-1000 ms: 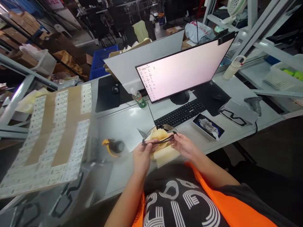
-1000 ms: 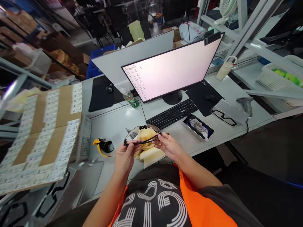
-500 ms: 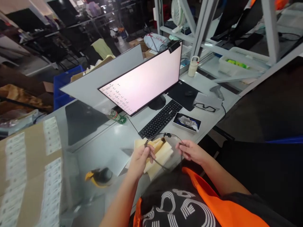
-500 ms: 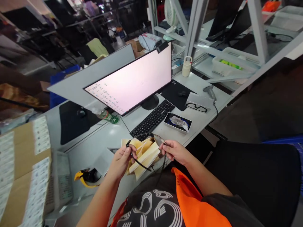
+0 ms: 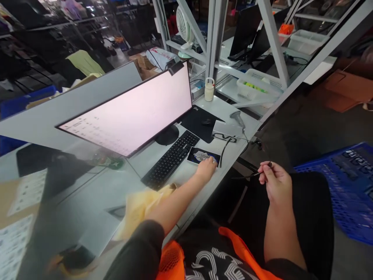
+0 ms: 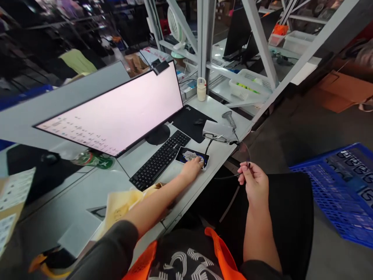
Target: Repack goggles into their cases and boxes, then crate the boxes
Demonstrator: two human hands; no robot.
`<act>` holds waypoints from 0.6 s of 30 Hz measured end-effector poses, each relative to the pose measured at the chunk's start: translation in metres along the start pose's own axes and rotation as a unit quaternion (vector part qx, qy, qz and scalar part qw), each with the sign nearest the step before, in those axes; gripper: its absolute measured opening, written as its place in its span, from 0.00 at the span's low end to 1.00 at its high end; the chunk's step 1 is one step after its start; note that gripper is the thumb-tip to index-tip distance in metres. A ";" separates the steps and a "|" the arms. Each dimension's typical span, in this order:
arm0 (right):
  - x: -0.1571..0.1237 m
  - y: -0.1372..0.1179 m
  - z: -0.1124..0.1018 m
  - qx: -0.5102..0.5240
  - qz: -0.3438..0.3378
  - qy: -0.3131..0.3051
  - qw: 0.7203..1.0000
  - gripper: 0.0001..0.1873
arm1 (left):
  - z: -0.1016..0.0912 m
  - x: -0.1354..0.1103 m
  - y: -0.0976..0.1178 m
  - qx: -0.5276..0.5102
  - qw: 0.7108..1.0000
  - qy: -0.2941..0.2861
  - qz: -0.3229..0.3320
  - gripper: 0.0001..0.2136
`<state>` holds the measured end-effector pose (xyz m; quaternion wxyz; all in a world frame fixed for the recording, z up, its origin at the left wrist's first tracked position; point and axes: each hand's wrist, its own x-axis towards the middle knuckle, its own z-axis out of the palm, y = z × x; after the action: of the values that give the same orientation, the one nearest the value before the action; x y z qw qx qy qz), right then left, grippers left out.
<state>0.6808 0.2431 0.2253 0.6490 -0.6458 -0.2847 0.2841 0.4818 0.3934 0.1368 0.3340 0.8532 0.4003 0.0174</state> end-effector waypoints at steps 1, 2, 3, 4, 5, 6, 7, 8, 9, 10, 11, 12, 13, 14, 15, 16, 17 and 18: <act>0.001 0.000 -0.004 -0.001 0.000 0.005 1.000 0.12 | 0.006 0.013 0.003 0.018 1.000 -0.019 0.007 0.11; 0.002 0.000 -0.007 -0.001 0.002 0.008 1.000 0.12 | 0.010 0.023 0.004 0.032 0.999 -0.036 0.013 0.10; 0.003 0.000 -0.010 -0.001 0.004 0.011 1.000 0.12 | 0.013 0.030 0.004 0.043 0.998 -0.050 0.019 0.10; 0.004 0.000 -0.012 0.001 0.004 0.015 1.000 0.13 | 0.015 0.035 0.002 0.050 0.997 -0.061 0.025 0.09; 0.005 0.000 -0.015 0.004 0.002 0.021 1.000 0.13 | 0.016 0.038 -0.001 0.053 0.996 -0.070 0.030 0.08; 0.007 0.000 -0.017 0.009 0.000 0.030 1.000 0.13 | 0.015 0.039 -0.005 0.052 0.995 -0.076 0.034 0.07; 0.008 0.000 -0.019 0.015 -0.004 0.040 0.999 0.13 | 0.014 0.038 -0.009 0.047 0.995 -0.078 0.038 0.05; 0.010 0.000 -0.022 0.022 -0.007 0.050 0.998 0.14 | 0.011 0.036 -0.013 0.038 0.995 -0.077 0.041 0.05; 0.011 -0.001 -0.024 0.028 -0.010 0.058 0.998 0.14 | 0.008 0.034 -0.016 0.025 0.996 -0.072 0.044 0.05; 0.013 -0.001 -0.025 0.033 -0.011 0.064 0.997 0.14 | 0.005 0.030 -0.020 0.008 0.997 -0.062 0.046 0.06; 0.014 -0.002 -0.027 0.037 -0.010 0.068 0.997 0.14 | 0.002 0.027 -0.022 -0.011 0.998 -0.048 0.046 0.06; 0.015 -0.002 -0.028 0.039 -0.008 0.071 0.997 0.14 | -0.001 0.023 -0.024 -0.032 0.998 -0.030 0.044 0.05; 0.015 -0.002 -0.030 0.042 -0.006 0.074 0.996 0.14 | -0.004 0.018 -0.025 -0.055 0.998 -0.009 0.040 0.05; 0.016 -0.002 -0.031 0.044 -0.006 0.076 0.996 0.15 | -0.006 0.014 -0.025 -0.079 0.996 0.016 0.032 0.07; 0.016 -0.003 -0.031 0.049 -0.007 0.079 0.996 0.15 | -0.008 0.008 -0.025 -0.103 0.994 0.042 0.022 0.08; 0.015 -0.003 -0.031 0.055 -0.011 0.081 0.995 0.15 | -0.009 0.002 -0.023 -0.128 0.989 0.069 0.009 0.08; 0.015 -0.004 -0.030 0.062 -0.016 0.083 0.994 0.16 | -0.011 -0.004 -0.022 -0.152 0.984 0.094 -0.003 0.07; 0.014 -0.004 -0.029 0.069 -0.020 0.083 0.994 0.16 | -0.014 -0.012 -0.020 -0.177 0.977 0.118 -0.015 0.07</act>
<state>0.7117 0.2339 0.2295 0.7190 -0.6147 -0.2224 0.2360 0.4567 0.4019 0.1387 0.4304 0.7661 0.4406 0.1837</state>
